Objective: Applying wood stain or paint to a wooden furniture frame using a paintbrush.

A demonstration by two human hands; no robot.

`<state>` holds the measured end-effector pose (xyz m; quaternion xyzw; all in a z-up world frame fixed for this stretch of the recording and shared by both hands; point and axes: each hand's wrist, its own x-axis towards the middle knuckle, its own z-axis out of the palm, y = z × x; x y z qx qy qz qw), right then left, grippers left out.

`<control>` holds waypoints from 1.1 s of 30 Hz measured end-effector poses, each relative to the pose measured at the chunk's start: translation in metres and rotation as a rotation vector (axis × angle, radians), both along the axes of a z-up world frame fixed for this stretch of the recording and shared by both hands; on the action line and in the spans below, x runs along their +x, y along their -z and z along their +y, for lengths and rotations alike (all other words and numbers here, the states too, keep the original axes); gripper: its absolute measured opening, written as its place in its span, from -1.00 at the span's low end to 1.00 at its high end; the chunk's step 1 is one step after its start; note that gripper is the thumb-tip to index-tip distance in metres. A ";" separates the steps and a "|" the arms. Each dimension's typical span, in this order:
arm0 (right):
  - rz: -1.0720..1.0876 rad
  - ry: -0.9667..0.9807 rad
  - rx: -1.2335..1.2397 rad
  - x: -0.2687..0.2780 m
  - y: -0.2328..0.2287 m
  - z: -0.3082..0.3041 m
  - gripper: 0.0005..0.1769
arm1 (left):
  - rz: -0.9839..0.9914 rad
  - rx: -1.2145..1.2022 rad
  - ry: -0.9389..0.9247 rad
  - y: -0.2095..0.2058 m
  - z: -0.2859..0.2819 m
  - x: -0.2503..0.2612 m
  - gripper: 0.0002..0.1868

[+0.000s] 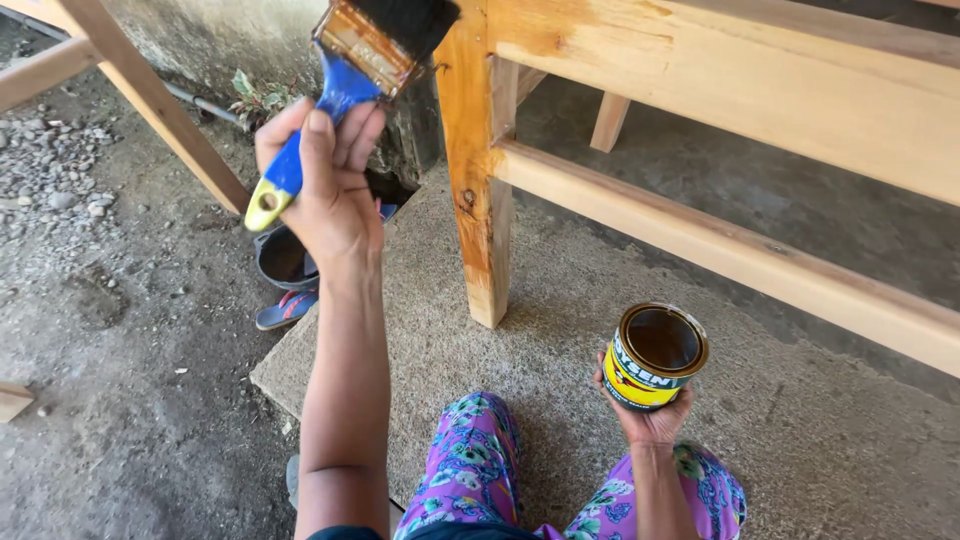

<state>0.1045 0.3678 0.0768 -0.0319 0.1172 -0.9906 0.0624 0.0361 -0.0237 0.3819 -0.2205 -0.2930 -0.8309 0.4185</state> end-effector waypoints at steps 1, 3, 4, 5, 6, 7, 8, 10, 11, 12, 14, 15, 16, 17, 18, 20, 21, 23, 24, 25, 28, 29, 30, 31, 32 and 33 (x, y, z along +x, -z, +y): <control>0.003 -0.008 -0.005 0.000 -0.001 -0.001 0.22 | 0.003 -0.005 -0.008 0.007 0.003 -0.009 -0.79; 0.032 -0.010 -0.030 0.001 -0.004 -0.002 0.23 | -0.104 0.048 0.040 0.022 0.010 -0.028 -0.74; 0.035 -0.014 -0.031 0.001 -0.006 -0.003 0.23 | -0.101 0.047 0.036 0.046 0.014 -0.034 -0.74; 0.044 -0.010 -0.011 0.002 -0.008 -0.003 0.23 | -0.190 0.070 0.024 0.070 0.020 -0.042 -0.75; 0.054 -0.005 0.009 0.002 -0.011 -0.003 0.22 | -0.279 0.094 0.010 0.094 0.025 -0.051 -0.76; 0.055 -0.002 0.008 0.003 -0.012 -0.003 0.22 | -0.278 0.092 0.013 0.106 0.031 -0.051 -0.76; 0.025 0.009 0.018 0.004 -0.012 -0.004 0.22 | -0.339 0.107 0.015 0.119 0.036 -0.051 -0.79; -0.008 0.013 0.034 0.006 -0.013 -0.004 0.21 | -0.403 0.131 0.011 0.145 0.045 -0.049 -0.82; -0.032 0.017 0.043 0.005 -0.014 -0.006 0.20 | -0.472 0.136 -0.040 0.156 0.048 -0.050 -0.85; -0.057 0.021 0.053 0.004 -0.015 -0.008 0.19 | -0.542 0.143 -0.090 0.166 0.050 -0.049 -0.87; -0.039 -0.004 0.015 0.007 -0.013 -0.007 0.19 | -0.464 0.081 -0.130 0.200 0.044 -0.055 -0.90; -0.020 -0.025 -0.024 0.008 -0.012 -0.007 0.18 | -0.386 0.017 -0.165 0.217 0.042 -0.058 -0.92; -0.020 -0.030 -0.023 0.010 -0.012 -0.006 0.18 | -0.386 0.019 -0.170 0.224 0.040 -0.051 -0.92; -0.052 -0.008 -0.010 0.009 -0.011 -0.006 0.17 | -0.461 -0.117 -0.257 0.228 0.037 -0.045 -0.95; -0.085 0.014 0.003 0.009 -0.011 -0.007 0.16 | -0.535 -0.253 -0.345 0.233 0.034 -0.039 -0.95; -0.063 0.001 -0.001 0.010 -0.008 -0.005 0.16 | -0.713 -0.411 -0.443 0.212 0.032 -0.023 -0.94; -0.041 -0.008 -0.007 0.010 -0.007 -0.005 0.16 | -0.889 -0.573 -0.536 0.201 0.030 -0.016 -0.93; -0.077 0.013 0.013 0.011 -0.008 -0.006 0.16 | -0.865 -0.659 -0.544 0.209 0.027 -0.030 -0.90; -0.116 0.037 0.033 0.011 -0.009 -0.006 0.16 | -0.842 -0.747 -0.548 0.213 0.026 -0.037 -0.88; -0.114 0.040 0.034 0.012 -0.009 -0.005 0.16 | -0.839 -0.747 -0.545 0.182 0.030 -0.032 -0.88; -0.020 0.025 0.042 0.012 -0.009 -0.003 0.14 | -0.961 -0.476 -0.227 0.098 0.036 -0.025 -0.89; -0.056 0.034 0.046 0.012 -0.009 -0.004 0.14 | -0.844 -0.379 -0.187 0.076 0.035 -0.026 -0.90; -0.093 0.044 0.051 0.012 -0.008 -0.004 0.13 | -0.726 -0.284 -0.147 0.054 0.033 -0.027 -0.90; -0.094 0.042 0.049 0.011 -0.007 -0.003 0.13 | -0.727 -0.285 -0.149 0.041 0.030 -0.029 -0.90; -0.067 0.040 0.067 0.011 -0.005 -0.002 0.13 | -0.671 -0.277 -0.145 0.028 0.028 -0.032 -0.90; -0.039 0.039 0.084 0.008 -0.005 -0.001 0.12 | -0.612 -0.269 -0.140 0.014 0.026 -0.037 -0.91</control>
